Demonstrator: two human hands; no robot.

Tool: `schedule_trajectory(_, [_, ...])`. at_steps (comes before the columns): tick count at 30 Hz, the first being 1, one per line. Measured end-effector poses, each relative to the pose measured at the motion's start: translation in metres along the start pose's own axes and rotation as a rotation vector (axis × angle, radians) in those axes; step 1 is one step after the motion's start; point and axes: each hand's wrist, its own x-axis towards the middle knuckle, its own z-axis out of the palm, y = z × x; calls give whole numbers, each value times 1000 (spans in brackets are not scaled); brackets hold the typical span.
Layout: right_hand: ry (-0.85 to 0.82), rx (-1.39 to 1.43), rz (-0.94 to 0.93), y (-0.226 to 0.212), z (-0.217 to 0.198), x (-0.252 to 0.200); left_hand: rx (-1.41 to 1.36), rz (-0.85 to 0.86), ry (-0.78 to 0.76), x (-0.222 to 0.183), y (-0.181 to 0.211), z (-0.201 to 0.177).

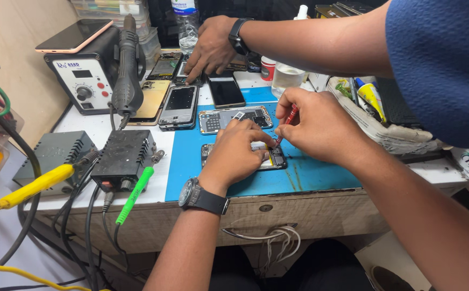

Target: The person uses a screwdriver and their hands to disassemble and reassemble internal components of a mobile phone on a workbench.

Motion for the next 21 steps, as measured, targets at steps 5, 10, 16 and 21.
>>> schedule_trajectory(5, [60,95,-38,6,0,-2,41,63,57,-3,6,-1])
schedule_trajectory(10, [251,120,-44,24,11,-20,280,223,149,-6,17,9])
schedule_trajectory(16, [520,326,-10,48,46,-47,319,258,156,-2,19,11])
schedule_trajectory(21, [585,703,-28,61,68,-52,383,231,117,1,28,16])
